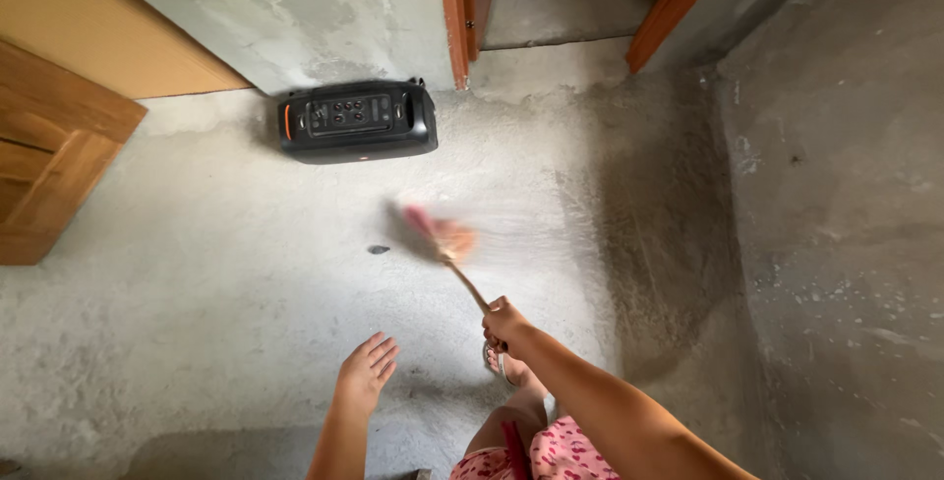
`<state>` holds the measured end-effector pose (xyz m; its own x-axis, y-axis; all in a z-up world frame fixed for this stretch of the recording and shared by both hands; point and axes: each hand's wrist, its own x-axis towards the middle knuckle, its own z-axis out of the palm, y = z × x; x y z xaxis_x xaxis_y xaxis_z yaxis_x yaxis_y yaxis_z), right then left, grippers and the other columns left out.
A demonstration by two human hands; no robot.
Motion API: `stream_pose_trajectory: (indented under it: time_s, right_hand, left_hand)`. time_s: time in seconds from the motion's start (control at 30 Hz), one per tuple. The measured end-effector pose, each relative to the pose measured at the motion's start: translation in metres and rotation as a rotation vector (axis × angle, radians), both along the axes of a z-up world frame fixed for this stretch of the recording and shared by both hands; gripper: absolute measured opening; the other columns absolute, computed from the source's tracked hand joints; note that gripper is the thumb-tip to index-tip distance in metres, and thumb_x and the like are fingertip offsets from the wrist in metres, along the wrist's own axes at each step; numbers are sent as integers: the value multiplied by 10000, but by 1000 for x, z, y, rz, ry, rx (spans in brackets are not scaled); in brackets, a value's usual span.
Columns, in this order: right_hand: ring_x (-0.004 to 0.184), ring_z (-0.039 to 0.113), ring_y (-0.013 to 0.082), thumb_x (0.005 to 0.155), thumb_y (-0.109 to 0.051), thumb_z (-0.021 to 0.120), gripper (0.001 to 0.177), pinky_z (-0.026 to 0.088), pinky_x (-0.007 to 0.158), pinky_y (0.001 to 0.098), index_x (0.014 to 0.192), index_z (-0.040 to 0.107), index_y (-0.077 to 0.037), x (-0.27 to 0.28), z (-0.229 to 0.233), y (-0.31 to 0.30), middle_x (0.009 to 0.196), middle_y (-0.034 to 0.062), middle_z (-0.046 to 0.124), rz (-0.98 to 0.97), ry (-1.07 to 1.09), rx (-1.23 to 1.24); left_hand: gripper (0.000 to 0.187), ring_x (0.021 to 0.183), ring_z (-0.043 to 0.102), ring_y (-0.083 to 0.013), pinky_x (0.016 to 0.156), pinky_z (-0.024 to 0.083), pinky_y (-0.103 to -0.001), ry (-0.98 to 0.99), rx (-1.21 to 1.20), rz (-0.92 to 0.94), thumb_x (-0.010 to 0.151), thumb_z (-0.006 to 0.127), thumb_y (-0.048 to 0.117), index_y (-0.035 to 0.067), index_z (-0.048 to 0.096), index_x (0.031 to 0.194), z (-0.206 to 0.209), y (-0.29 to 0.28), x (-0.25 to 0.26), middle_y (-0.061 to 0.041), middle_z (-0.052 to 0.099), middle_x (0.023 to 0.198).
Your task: The person holds a plastic bag and a broom by hand, then sweeps debris across the concrete floors of multiple rooms and hallways.
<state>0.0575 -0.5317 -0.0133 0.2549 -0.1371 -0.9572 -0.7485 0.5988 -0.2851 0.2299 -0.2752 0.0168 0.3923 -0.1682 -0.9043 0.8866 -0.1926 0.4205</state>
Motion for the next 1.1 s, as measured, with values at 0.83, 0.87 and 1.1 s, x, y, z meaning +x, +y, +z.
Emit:
stream_pose_trajectory:
  time_s: [0.83, 0.87, 1.1]
  right_hand:
    - [512, 450, 145, 1005, -121, 503, 256, 335, 411, 296, 1259, 513, -144, -71, -24, 5, 710, 72, 539, -300, 137, -36]
    - [512, 449, 139, 1003, -115, 509, 264, 334, 412, 290, 1265, 518, -149, -61, -10, 8, 710, 67, 541, -269, 112, -4]
    - [498, 440, 103, 981, -117, 563, 327, 322, 412, 261, 1288, 569, -228, -78, 108, -66, 710, 24, 573, -4, 44, -64]
  left_hand:
    - [411, 1280, 602, -258, 1086, 431, -392, 29, -57, -26, 1046, 484, 261, 77, 570, 1403, -15, -26, 20, -118, 631, 1408]
    - [409, 1282, 602, -256, 1088, 431, -391, 28, -54, -28, 1046, 483, 260, 79, 570, 1402, -16, -25, 20, -115, 630, 1411]
    - [410, 1287, 596, -268, 1098, 423, -397, 67, -18, -12, 1062, 461, 267, 73, 564, 1408, -29, -36, 17, -130, 629, 1413]
